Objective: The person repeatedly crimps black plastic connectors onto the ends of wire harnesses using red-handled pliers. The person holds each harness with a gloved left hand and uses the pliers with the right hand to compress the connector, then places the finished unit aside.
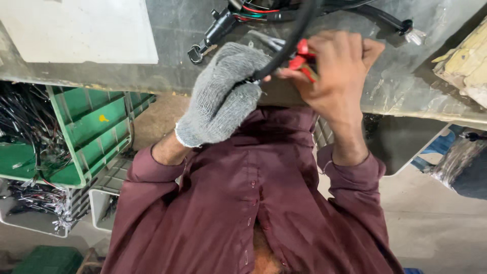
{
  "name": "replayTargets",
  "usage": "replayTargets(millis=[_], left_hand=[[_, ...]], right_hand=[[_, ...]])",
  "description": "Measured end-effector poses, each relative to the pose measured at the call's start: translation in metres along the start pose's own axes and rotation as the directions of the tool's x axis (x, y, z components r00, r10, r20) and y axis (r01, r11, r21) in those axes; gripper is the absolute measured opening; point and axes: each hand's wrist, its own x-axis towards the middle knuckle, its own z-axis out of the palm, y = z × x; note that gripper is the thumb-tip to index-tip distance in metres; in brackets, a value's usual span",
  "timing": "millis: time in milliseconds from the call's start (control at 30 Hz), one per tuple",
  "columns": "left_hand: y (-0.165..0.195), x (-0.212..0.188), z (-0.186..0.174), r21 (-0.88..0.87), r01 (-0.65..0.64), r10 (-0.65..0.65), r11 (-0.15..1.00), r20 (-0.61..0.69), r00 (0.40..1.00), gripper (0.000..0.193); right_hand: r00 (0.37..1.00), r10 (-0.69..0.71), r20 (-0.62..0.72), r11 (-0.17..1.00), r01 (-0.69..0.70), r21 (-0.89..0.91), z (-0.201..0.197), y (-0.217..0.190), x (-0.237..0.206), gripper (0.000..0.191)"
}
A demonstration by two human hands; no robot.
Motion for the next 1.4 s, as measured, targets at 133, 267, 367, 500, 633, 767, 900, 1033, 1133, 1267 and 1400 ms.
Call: replayTargets(millis=[133,267,367,500,633,767,900,1033,1133,1267,1400], left_hand=[[0.018,0.004,-0.001,-0.114,0.042,-0.034,0.993,0.074,0.997,0.028],[0.044,0.003,0.006,-0.48,0.269,-0.249,0.835,0.106,0.963,0.042],[0.046,0.001,0.016,-0.656,0.388,-0.41,0.647,0.129,0.903,0.056],[0.033,0.002,0.019,-0.784,0.57,-0.617,0.246,0.327,0.716,0.063],[0.038,0.006,0.005,-0.535,0.704,-0.665,0.468,0.312,0.679,0.064],[0.051,0.012,-0.011,-0.29,0.416,-0.325,0.862,0.315,0.892,0.066],[0.042,0.005,-0.004,0.277,0.128,-0.142,0.952,0.029,0.989,0.07],[0.027,-0.013,0.015,0.36,0.17,-0.16,0.917,-0.059,0.985,0.07],[0.021,-0.02,0.02,0.447,0.13,-0.108,0.885,-0.076,0.991,0.068],[0.015,-0.023,0.02,0.601,0.081,-0.064,0.795,-0.05,0.997,0.061],[0.006,-0.03,0.021,0.755,0.083,-0.061,0.65,-0.057,0.996,0.058]], right_hand=[[0.983,0.154,0.095,0.725,-0.178,0.666,0.001,-0.007,-0.003,0.041],[0.986,0.145,0.086,0.506,-0.149,0.85,-0.005,-0.027,0.009,0.024],[0.985,-0.117,-0.123,0.922,0.154,0.354,-0.012,-0.036,0.021,0.026],[0.988,-0.14,-0.069,0.959,0.152,0.237,-0.017,-0.038,0.033,0.039],[0.997,-0.076,-0.029,0.997,0.076,0.007,-0.011,-0.038,0.042,0.049],[0.986,-0.145,-0.087,0.943,0.164,0.289,-0.006,-0.035,0.043,0.043],[0.996,-0.068,-0.053,0.937,0.082,0.34,-0.003,-0.042,0.033,0.031],[1.0,0.015,-0.026,0.937,-0.005,0.35,-0.001,-0.051,0.026,0.034],[0.997,0.075,0.0,0.964,-0.073,0.256,-0.003,-0.054,0.023,0.034],[0.995,0.102,0.011,0.978,-0.103,0.182,-0.008,-0.059,0.015,0.03],[0.983,0.18,0.046,0.969,-0.185,0.163,-0.005,-0.063,0.009,0.036]])
